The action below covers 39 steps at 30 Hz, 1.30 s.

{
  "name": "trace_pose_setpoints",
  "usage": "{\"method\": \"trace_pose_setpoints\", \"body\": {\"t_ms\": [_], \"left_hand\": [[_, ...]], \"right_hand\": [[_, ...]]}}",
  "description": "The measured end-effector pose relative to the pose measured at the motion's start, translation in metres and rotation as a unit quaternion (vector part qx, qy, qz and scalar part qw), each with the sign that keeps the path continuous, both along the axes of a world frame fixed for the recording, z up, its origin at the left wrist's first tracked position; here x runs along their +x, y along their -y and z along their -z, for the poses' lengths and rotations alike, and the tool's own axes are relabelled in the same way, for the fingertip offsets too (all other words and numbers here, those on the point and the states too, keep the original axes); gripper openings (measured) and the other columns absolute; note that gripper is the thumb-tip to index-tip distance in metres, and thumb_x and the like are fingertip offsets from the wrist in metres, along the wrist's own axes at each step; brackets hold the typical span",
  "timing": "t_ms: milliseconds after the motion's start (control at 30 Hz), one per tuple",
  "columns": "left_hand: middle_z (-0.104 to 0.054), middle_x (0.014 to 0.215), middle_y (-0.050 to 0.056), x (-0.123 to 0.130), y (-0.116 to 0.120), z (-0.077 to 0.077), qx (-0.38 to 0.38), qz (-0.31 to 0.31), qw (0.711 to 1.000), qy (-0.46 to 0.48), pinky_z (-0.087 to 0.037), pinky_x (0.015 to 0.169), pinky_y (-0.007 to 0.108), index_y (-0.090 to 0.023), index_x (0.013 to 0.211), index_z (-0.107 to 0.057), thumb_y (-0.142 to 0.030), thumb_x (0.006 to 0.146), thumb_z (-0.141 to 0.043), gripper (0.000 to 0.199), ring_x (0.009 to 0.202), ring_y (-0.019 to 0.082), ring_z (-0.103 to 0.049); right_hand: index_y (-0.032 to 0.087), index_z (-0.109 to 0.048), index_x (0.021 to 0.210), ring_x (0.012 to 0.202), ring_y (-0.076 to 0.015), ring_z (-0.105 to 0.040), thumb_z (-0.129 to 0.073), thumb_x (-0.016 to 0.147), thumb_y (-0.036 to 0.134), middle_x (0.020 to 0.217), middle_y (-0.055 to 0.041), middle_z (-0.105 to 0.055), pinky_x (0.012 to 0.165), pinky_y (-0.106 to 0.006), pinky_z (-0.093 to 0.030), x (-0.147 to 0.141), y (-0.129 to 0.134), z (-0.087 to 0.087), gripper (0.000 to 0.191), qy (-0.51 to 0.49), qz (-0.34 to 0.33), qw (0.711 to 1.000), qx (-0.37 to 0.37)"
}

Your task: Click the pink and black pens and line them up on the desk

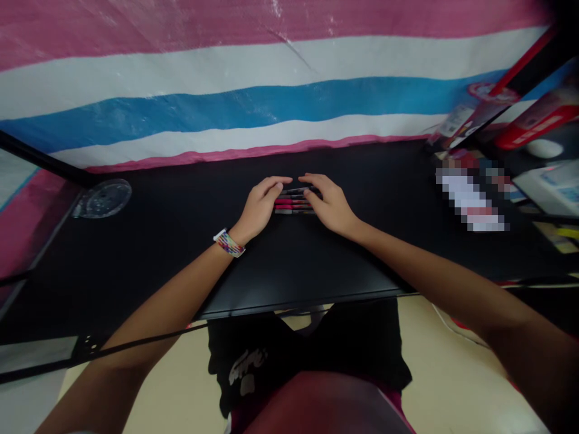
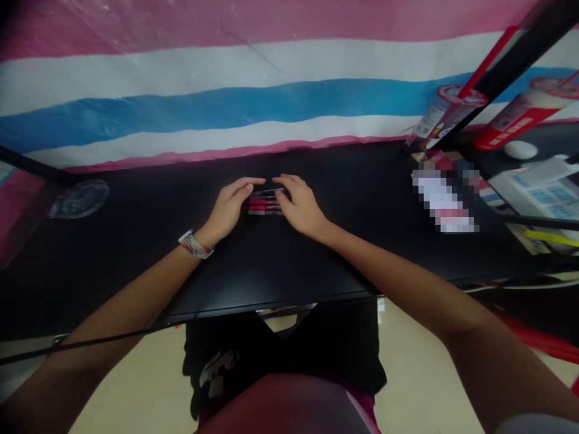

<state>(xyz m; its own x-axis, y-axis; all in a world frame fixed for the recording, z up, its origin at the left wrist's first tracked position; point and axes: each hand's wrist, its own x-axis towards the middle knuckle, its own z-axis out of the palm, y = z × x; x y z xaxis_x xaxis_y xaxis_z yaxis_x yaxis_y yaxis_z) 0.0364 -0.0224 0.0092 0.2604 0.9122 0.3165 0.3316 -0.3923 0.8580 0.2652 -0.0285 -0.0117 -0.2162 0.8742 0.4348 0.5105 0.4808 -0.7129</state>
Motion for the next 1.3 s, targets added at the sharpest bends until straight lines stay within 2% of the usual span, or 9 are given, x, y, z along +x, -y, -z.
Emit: {"method": "trace_pose_setpoints", "body": {"t_ms": [167, 300, 500, 633, 800, 933, 1100, 1200, 1300], "left_hand": [[-0.083, 0.128, 0.005, 0.003, -0.008, 0.01, -0.011, -0.071, 0.988, 0.138, -0.047, 0.127, 0.046, -0.026, 0.108, -0.082, -0.033, 0.108, -0.06, 0.023, 0.134, 0.028, -0.072], [-0.083, 0.13, 0.006, 0.007, -0.012, 0.019, -0.039, -0.061, 0.978, 0.194, -0.043, 0.131, 0.047, -0.026, 0.107, -0.082, -0.036, 0.107, -0.061, 0.023, 0.139, 0.027, -0.07], [-0.082, 0.127, 0.006, 0.017, 0.0, 0.012, -0.051, -0.054, 0.966, 0.248, -0.044, 0.131, 0.046, -0.026, 0.104, -0.081, -0.034, 0.106, -0.06, 0.022, 0.138, 0.026, -0.071], [-0.082, 0.126, 0.005, 0.02, 0.006, 0.01, -0.046, -0.068, 0.972, 0.219, -0.047, 0.131, 0.046, -0.025, 0.103, -0.078, -0.031, 0.109, -0.054, 0.026, 0.138, 0.025, -0.072], [-0.082, 0.126, 0.005, 0.017, 0.004, 0.013, -0.026, -0.101, 0.985, 0.141, -0.051, 0.126, 0.044, -0.025, 0.102, -0.075, -0.031, 0.112, -0.049, 0.029, 0.136, 0.024, -0.073], [-0.081, 0.122, 0.005, 0.009, -0.001, 0.011, 0.003, -0.114, 0.988, 0.101, -0.053, 0.121, 0.043, -0.025, 0.099, -0.073, -0.026, 0.106, -0.054, 0.02, 0.13, 0.024, -0.073], [-0.081, 0.114, 0.005, 0.004, -0.004, 0.005, 0.009, -0.113, 0.99, 0.08, -0.054, 0.116, 0.044, -0.025, 0.095, -0.071, -0.021, 0.099, -0.058, 0.015, 0.121, 0.025, -0.074], [-0.08, 0.114, 0.006, 0.005, -0.003, 0.004, 0.017, -0.107, 0.991, 0.073, -0.055, 0.114, 0.043, -0.024, 0.094, -0.071, -0.02, 0.099, -0.058, 0.014, 0.119, 0.025, -0.074], [-0.079, 0.114, 0.006, 0.006, -0.002, 0.004, 0.022, -0.105, 0.992, 0.068, -0.055, 0.114, 0.044, -0.025, 0.095, -0.071, -0.018, 0.098, -0.059, 0.014, 0.117, 0.025, -0.074]], "right_hand": [[0.024, -0.08, 0.128, 0.136, -0.0317, -0.071, -0.057, 0.097, 0.026, 0.143, -0.0104, -0.078, 0.124, -0.055, -0.05, 0.006, -0.01, 0.0, 0.038, -0.111, 0.054, 0.99, -0.064], [0.027, -0.079, 0.13, 0.137, -0.0327, -0.07, -0.057, 0.096, 0.026, 0.143, -0.0073, -0.078, 0.126, -0.057, -0.048, 0.005, -0.009, -0.003, 0.04, -0.141, 0.059, 0.985, -0.084], [0.029, -0.08, 0.129, 0.148, -0.0298, -0.064, -0.056, 0.099, 0.027, 0.15, -0.0057, -0.076, 0.132, -0.053, -0.042, -0.003, -0.006, -0.002, 0.038, -0.147, 0.02, 0.986, -0.079], [0.026, -0.08, 0.125, 0.146, -0.0293, -0.067, -0.051, 0.101, 0.024, 0.148, -0.0084, -0.077, 0.13, -0.054, -0.045, -0.003, -0.012, 0.003, 0.038, -0.126, 0.02, 0.99, -0.063], [0.027, -0.08, 0.112, 0.145, -0.0333, -0.066, -0.056, 0.101, 0.022, 0.139, -0.0077, -0.08, 0.129, -0.063, -0.043, -0.003, -0.007, -0.003, 0.027, -0.029, 0.008, 0.999, -0.012], [0.026, -0.077, 0.095, 0.152, -0.0371, -0.057, -0.061, 0.1, 0.021, 0.137, -0.01, -0.079, 0.129, -0.066, -0.042, -0.005, 0.007, -0.013, 0.017, 0.044, -0.063, 0.994, 0.079], [0.024, -0.076, 0.097, 0.153, -0.0386, -0.054, -0.062, 0.103, 0.022, 0.135, -0.0141, -0.076, 0.125, -0.065, -0.045, -0.01, 0.02, -0.016, 0.015, 0.095, -0.148, 0.973, 0.146], [0.025, -0.077, 0.1, 0.15, -0.0382, -0.055, -0.066, 0.104, 0.025, 0.134, -0.0119, -0.076, 0.123, -0.065, -0.045, -0.011, 0.02, -0.018, 0.012, 0.111, -0.173, 0.967, 0.148], [0.027, -0.079, 0.109, 0.136, -0.0396, -0.059, -0.075, 0.102, 0.035, 0.125, -0.0113, -0.077, 0.113, -0.063, -0.048, -0.009, 0.017, -0.023, 0.012, 0.15, -0.178, 0.962, 0.14]]}}
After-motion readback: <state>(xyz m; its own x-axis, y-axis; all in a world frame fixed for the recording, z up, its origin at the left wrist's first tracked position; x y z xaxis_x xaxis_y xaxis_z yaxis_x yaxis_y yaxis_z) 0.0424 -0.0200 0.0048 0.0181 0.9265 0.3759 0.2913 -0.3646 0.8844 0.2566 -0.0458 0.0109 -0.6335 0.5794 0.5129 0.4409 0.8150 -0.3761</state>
